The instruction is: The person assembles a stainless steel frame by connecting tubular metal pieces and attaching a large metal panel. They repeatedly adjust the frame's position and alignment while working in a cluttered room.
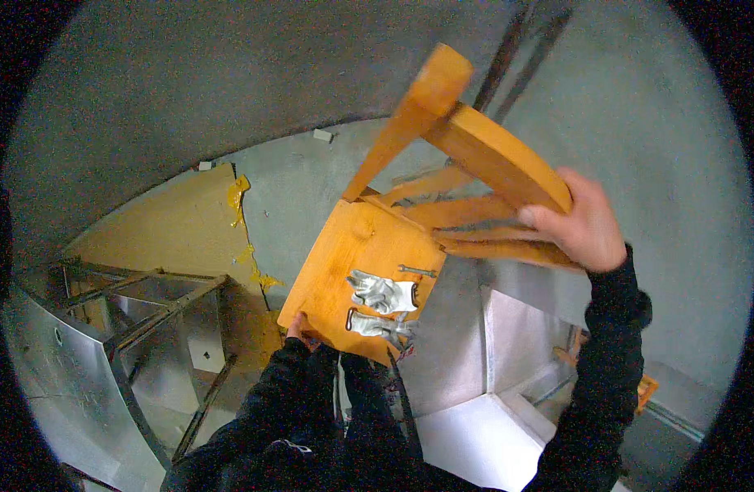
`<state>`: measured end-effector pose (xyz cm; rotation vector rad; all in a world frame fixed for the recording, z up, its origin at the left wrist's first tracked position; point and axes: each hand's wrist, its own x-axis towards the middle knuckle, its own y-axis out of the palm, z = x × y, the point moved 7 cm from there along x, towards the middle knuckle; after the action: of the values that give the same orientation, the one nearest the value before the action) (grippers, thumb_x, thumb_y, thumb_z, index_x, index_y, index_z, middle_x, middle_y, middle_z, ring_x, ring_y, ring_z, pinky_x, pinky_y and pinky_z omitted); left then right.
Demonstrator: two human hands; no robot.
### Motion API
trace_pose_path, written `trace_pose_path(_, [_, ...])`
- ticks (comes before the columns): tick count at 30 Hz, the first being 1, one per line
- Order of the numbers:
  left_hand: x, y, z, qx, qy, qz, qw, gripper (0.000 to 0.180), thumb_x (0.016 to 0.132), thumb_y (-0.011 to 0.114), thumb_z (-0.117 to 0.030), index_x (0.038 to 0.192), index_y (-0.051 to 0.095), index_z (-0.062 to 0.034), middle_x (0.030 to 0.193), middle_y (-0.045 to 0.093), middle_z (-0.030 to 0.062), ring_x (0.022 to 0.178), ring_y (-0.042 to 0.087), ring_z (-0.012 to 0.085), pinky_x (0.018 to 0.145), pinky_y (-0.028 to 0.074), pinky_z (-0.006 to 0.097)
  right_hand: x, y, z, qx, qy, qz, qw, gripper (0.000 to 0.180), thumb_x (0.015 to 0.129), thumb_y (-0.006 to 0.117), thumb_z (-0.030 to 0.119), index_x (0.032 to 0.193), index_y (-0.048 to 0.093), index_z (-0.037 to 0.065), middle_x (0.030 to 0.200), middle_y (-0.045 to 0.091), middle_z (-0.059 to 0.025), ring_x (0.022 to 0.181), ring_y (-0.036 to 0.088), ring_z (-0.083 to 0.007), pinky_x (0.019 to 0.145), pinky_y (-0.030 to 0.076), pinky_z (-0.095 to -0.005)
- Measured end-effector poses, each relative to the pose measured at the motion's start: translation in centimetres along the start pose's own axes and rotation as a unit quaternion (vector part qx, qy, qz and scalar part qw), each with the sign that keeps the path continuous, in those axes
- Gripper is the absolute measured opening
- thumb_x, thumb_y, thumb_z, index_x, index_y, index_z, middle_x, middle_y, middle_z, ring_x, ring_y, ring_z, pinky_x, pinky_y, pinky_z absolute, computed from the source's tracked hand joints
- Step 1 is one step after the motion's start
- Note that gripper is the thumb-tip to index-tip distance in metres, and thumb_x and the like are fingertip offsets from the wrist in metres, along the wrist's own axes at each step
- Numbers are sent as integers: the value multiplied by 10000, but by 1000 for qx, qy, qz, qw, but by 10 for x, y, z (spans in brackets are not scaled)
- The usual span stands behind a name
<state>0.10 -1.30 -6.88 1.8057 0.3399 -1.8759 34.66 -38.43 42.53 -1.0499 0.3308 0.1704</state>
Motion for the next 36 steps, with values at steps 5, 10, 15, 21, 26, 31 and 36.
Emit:
trace_pose_path(5, [41, 57, -160, -40, 177, 72, 981, 457, 788, 482, -506, 1104, 535, -181, 995, 579, 33, 831, 546, 214, 659, 445, 397, 23, -18, -7, 78, 0, -109, 991, 334, 699, 665, 169, 944, 538, -19, 807, 563, -41, 713, 513, -113, 651, 435, -256])
trace_pose_path(10, [45, 61, -227, 55, 202, 55, 976, 488, 731, 545, -509, 1037, 569, -130, 825, 565, -27, 655, 465, 132, 517, 343, 290, -1, -36, 20, 82, 71, -146, 983, 368, 729, 654, 183, 1011, 527, -16, 882, 567, -47, 772, 516, -119, 693, 435, -266])
trace_pose_path(15, [-52, 147, -322, 87, 303, 102, 944, 438, 769, 560, -404, 1128, 522, -155, 1056, 564, -4, 917, 509, 141, 742, 400, 321, 27, -57, -15, 73, 83, -174, 979, 374, 766, 637, 217, 1032, 523, -21, 908, 571, -55, 813, 524, -138, 742, 424, -269])
trace_pose_path(21, [-109, 206, -391, 78, 428, 114, 893, 356, 776, 600, -223, 1037, 532, 10, 935, 594, 77, 819, 575, 169, 717, 458, 283, 67, -91, -105, 97, 77, -200, 972, 392, 790, 635, 253, 1054, 522, -15, 957, 573, -68, 843, 528, -142, 772, 413, -264])
trace_pose_path(26, [-47, 136, -366, 151, 573, -133, 795, 466, 748, 615, -289, 1042, 519, 59, 1015, 568, 176, 918, 556, 264, 801, 434, 338, 115, -69, -39, 81, 35, -172, 981, 354, 803, 621, 246, 1020, 525, -17, 949, 574, -65, 832, 526, -132, 757, 410, -250])
trace_pose_path(31, [-36, 61, -244, 374, 533, -210, 729, 471, 699, 635, -309, 1032, 549, 13, 981, 563, 209, 917, 529, 331, 811, 422, 377, 110, -92, -43, 70, -46, -193, 978, 355, 807, 615, 240, 1027, 518, -21, 967, 572, -71, 872, 522, -137, 772, 407, -251])
trace_pose_path(36, [-49, -19, -6, 499, 402, -110, 760, 428, 677, 625, -401, 934, 595, -60, 920, 539, 195, 872, 508, 343, 751, 421, 423, 128, -134, -79, -33, -89, -199, 975, 417, 813, 602, 249, 1098, 476, -28, 1012, 562, -96, 893, 524, -163, 796, 404, -265])
